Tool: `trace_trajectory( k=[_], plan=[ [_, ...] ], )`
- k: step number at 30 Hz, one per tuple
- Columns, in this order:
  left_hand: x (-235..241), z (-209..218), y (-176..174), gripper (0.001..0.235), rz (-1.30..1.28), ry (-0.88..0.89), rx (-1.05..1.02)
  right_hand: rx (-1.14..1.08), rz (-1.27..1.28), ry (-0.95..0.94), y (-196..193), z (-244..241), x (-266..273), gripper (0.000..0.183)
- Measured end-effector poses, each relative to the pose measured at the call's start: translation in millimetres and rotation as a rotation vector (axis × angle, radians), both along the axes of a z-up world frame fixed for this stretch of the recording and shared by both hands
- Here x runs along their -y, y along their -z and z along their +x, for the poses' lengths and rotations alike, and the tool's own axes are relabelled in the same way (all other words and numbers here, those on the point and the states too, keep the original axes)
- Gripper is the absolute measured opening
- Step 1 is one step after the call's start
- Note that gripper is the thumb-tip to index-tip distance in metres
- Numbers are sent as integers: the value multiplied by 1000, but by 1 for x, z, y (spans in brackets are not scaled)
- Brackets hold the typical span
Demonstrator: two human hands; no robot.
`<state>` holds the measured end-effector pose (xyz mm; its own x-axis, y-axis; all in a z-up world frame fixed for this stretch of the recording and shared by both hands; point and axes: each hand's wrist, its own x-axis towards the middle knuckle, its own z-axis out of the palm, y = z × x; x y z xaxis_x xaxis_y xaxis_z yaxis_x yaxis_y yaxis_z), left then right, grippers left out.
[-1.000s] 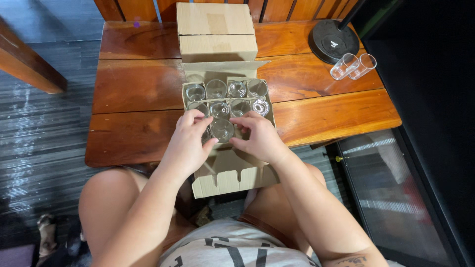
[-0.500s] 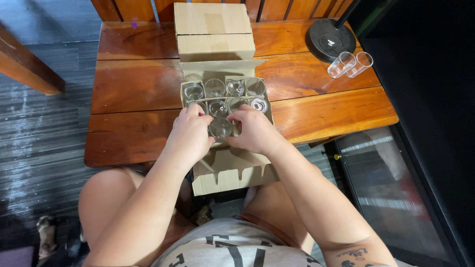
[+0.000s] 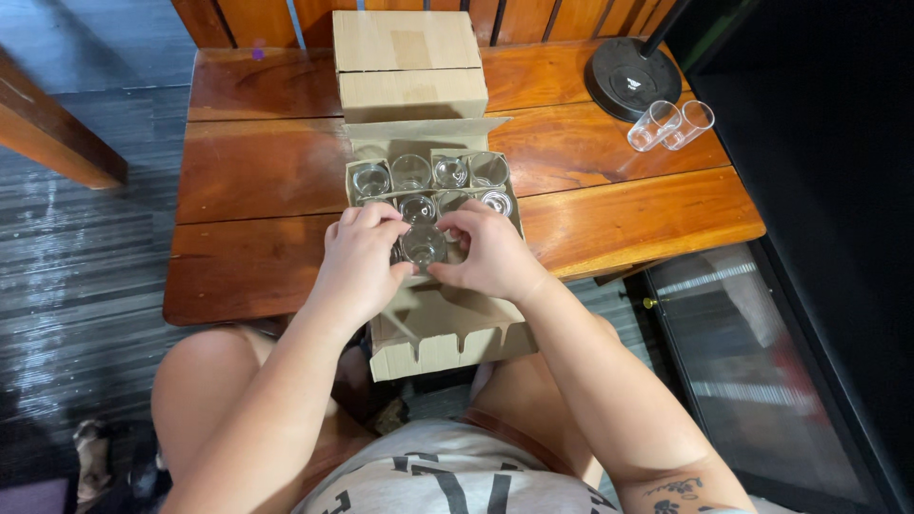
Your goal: The person opens a cardboard box containing small clear glasses and removes them one by one, placing them on a wooden bench. The glasses are arranged in rows as they are taken out of the box.
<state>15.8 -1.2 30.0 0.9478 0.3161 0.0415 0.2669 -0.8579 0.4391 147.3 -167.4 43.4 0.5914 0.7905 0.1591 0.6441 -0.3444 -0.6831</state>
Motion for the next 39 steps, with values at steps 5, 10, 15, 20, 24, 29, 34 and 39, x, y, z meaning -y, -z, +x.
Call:
trace_trajectory(
  k=[5, 10, 15, 20, 24, 29, 34, 39],
  plan=[
    [1, -7, -24, 51, -128, 55, 162, -103, 164, -15, -10, 1, 9, 51],
    [16, -7, -52, 52, -410, 89, 298, -415, 335, -2, -15, 1, 19, 58],
    [28, 14, -53, 59, -823, 102, 353, -535, 532, -37, -15, 7, 31, 59],
    [44, 51, -45, 57, -906, 151, 419, -405, 600, 26, -3, 24, 48, 76],
    [61, 88, -41, 57, -919, 170, 385, -342, 710, 158, 7, 43, 60, 87],
    [80, 147, -34, 63, -711, 212, 350, -339, 786, 311, 14, 71, 80, 87],
    [101, 207, -4, 62, -628, 217, 356, -332, 861, 424, 21, 101, 89, 86],
    [119, 262, 18, 60, -598, 205, 412, -314, 887, 598, 43, 146, 100, 84]
  ],
)
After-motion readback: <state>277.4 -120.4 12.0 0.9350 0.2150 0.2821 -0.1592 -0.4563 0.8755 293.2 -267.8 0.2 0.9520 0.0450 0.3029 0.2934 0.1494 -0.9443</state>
